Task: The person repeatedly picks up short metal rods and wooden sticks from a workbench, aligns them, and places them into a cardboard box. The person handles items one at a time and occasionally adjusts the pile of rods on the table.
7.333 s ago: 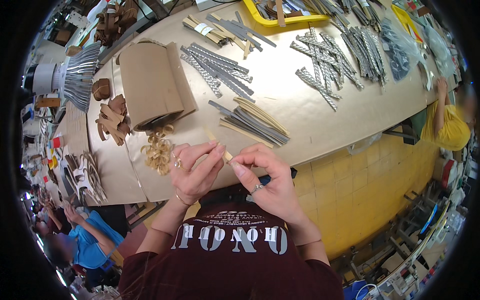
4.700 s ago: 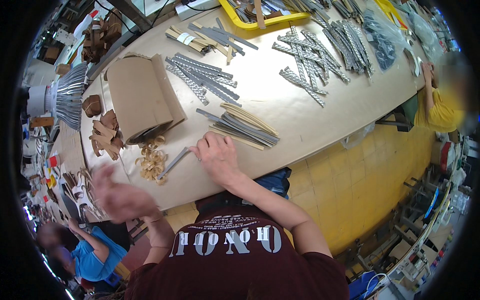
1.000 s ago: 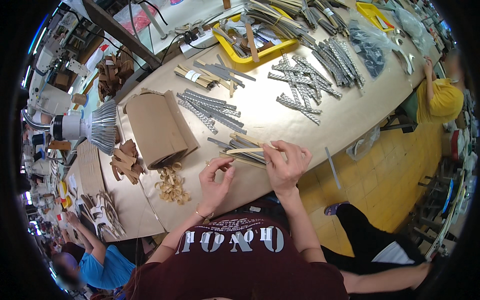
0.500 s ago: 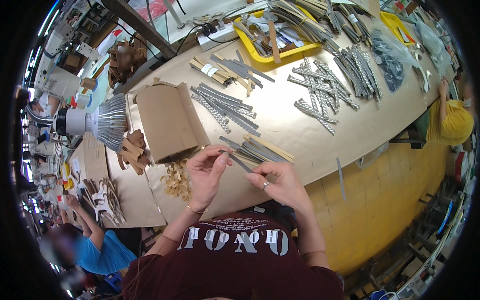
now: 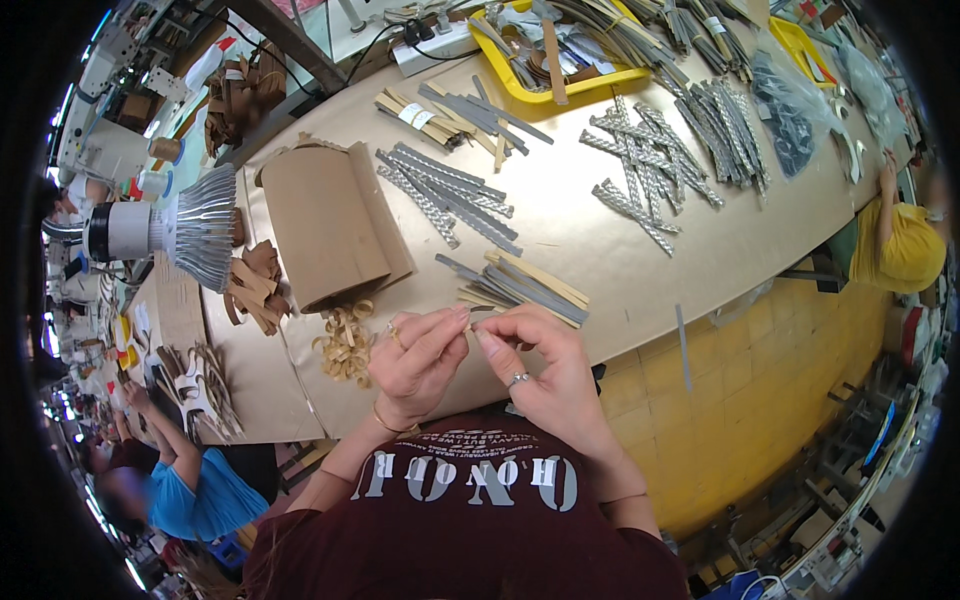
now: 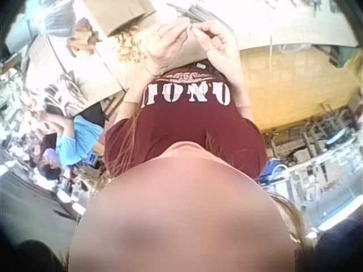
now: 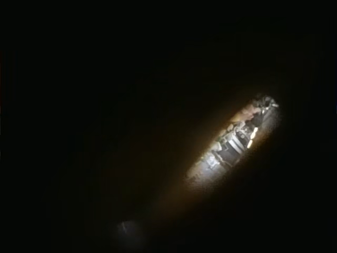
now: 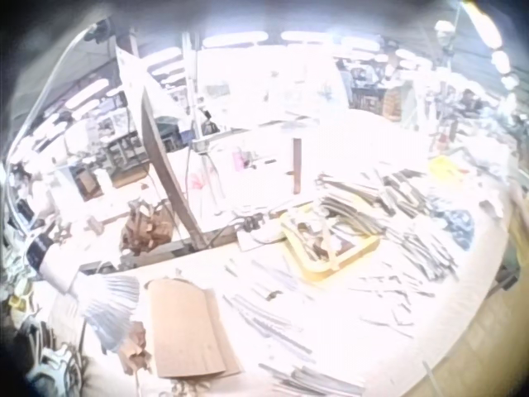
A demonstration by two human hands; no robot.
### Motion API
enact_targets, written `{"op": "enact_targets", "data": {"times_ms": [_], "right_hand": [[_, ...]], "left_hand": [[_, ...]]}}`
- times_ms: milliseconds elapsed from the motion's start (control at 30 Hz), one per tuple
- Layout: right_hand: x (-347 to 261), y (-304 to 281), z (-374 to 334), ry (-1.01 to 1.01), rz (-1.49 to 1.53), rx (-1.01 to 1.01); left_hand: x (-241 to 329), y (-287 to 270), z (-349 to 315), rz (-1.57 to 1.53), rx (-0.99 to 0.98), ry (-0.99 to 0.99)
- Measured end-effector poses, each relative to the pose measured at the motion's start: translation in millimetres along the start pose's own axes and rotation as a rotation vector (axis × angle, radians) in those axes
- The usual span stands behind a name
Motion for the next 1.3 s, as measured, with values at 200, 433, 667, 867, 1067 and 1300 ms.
{"op": "enact_targets", "data": {"times_ms": [200, 433, 667, 867, 1067, 1300], "right_hand": [[-4, 2, 0, -0.001, 0.004, 0.022], [-3, 2, 1, -0.001, -0.031, 0.046], [-2, 5, 4, -0.040, -0.119, 0.031], [-2, 7, 4, -0.046, -0.120, 0.018], [-3, 9, 5, -0.077, -0.152, 0.019], [-1, 8, 6, -0.094, -0.218, 0.046]], "left_hand": [[5, 1, -1, 0.079, -0.042, 0.101], [6, 3, -1, 0.106, -0.050, 0.136], [3, 4, -1, 0.040, -0.045, 0.033], [-1, 2, -4, 0.071, -0.036, 0.087], [-2, 0, -9, 0.094, -0.041, 0.068], [-5, 4, -9, 0.014, -0.041, -0.025]]}}
Point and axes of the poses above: each hand's wrist, its own z-axis towards the middle knuckle, its own y-axis out of the palm, x = y × z, the point moved 7 cm from there along z, towards the middle knuckle, and after that the axes turned 9 degrees about x, right-handed, at the moved point
